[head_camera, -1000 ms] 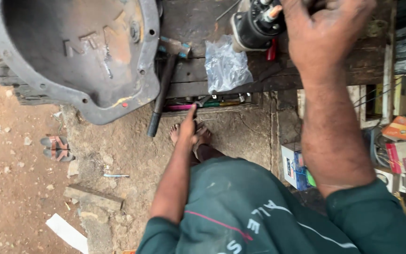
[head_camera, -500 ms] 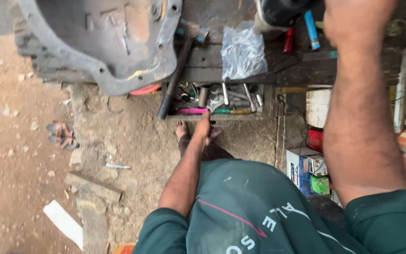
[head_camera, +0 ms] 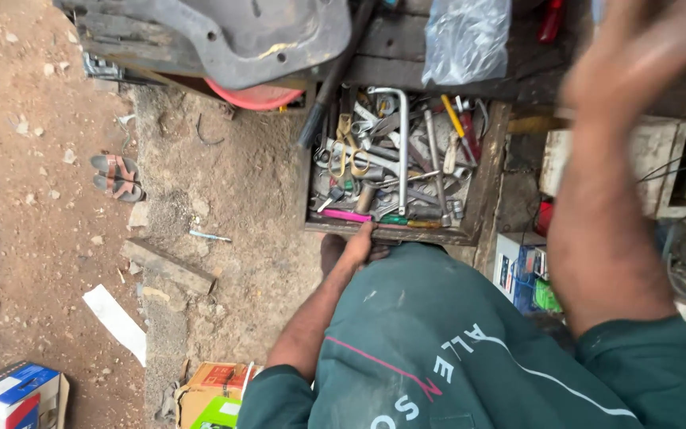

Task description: Servicing and assembling components of a starter motor on a workbench using hand tools.

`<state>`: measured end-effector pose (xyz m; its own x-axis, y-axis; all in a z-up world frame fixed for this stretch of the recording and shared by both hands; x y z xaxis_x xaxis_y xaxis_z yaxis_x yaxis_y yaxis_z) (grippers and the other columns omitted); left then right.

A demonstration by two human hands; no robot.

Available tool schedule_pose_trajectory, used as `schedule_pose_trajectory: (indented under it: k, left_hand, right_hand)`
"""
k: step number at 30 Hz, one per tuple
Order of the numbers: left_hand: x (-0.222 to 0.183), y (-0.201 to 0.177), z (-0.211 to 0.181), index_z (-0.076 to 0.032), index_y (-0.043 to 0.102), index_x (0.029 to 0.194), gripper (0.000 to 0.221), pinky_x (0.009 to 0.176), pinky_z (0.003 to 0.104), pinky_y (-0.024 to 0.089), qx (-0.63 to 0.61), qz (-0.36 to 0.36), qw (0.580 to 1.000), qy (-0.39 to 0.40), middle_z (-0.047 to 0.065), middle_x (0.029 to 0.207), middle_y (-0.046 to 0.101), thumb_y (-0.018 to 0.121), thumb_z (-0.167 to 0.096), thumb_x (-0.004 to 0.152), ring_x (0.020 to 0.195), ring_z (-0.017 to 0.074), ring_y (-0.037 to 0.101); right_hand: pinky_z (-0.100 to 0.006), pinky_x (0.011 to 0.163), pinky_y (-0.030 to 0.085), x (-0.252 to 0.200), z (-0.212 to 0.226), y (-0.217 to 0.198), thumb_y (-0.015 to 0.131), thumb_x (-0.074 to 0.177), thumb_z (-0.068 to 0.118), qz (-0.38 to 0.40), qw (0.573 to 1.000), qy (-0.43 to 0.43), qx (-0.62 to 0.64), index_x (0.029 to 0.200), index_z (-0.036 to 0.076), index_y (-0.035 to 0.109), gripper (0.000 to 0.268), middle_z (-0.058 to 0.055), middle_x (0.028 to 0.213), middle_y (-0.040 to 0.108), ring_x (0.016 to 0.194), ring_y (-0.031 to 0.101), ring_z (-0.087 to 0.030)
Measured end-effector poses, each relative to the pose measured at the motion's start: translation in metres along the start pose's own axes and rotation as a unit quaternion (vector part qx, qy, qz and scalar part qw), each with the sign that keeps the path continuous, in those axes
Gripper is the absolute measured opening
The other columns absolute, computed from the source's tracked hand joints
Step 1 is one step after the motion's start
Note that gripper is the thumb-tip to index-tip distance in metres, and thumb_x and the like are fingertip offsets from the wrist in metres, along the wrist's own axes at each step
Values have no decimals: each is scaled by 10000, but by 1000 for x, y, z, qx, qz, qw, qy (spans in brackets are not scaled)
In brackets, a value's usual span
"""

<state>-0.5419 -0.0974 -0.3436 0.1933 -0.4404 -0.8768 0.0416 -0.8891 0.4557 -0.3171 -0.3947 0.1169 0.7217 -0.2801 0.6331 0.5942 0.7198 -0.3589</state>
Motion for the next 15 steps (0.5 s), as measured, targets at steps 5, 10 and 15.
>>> schedule_pose_trajectory:
  k: [5, 10, 15]
  left_hand:
    - [-46, 5, -18, 24, 633, 1332, 593, 797, 368, 644, 4, 39, 999, -7, 185, 1131, 755, 613, -463, 995, 913, 260, 777]
    - [-112, -15, -54, 15, 693, 1240, 510, 680, 327, 576, 201, 24, 967, 152, 98, 1060, 751, 773, -358, 902, 822, 163, 687]
    - [-122, -87, -21, 0, 680, 1184, 473, 634, 308, 562, 133, -64, 984, 99, 52, 853, 660, 784, -350, 884, 715, 159, 629]
  right_hand:
    - [-387, 821, 572, -135, 50, 160, 712, 985, 194, 345, 923, 167, -41, 1166, 96, 685, 208, -91, 1045, 717, 859, 697, -252]
    - [-545, 922, 447, -275, 42, 271, 554, 939, 130, 645, 711, -22, -279, 1197, 179, 729, 315, -125, 945, 723, 868, 707, -328]
    - [-567, 1073, 375, -295, 12, 279, 590, 952, 179, 681, 660, -24, -316, 1111, 151, 714, 204, -84, 977, 735, 936, 709, -289]
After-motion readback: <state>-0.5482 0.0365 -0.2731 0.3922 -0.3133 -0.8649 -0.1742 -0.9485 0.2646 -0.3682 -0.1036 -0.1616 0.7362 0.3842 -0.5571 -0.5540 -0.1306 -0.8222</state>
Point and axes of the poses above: each hand's wrist, its own x-axis towards the middle knuckle, its own y-axis out of the palm, z = x × y, the point moved 6 cm from there along x, towards the middle knuckle
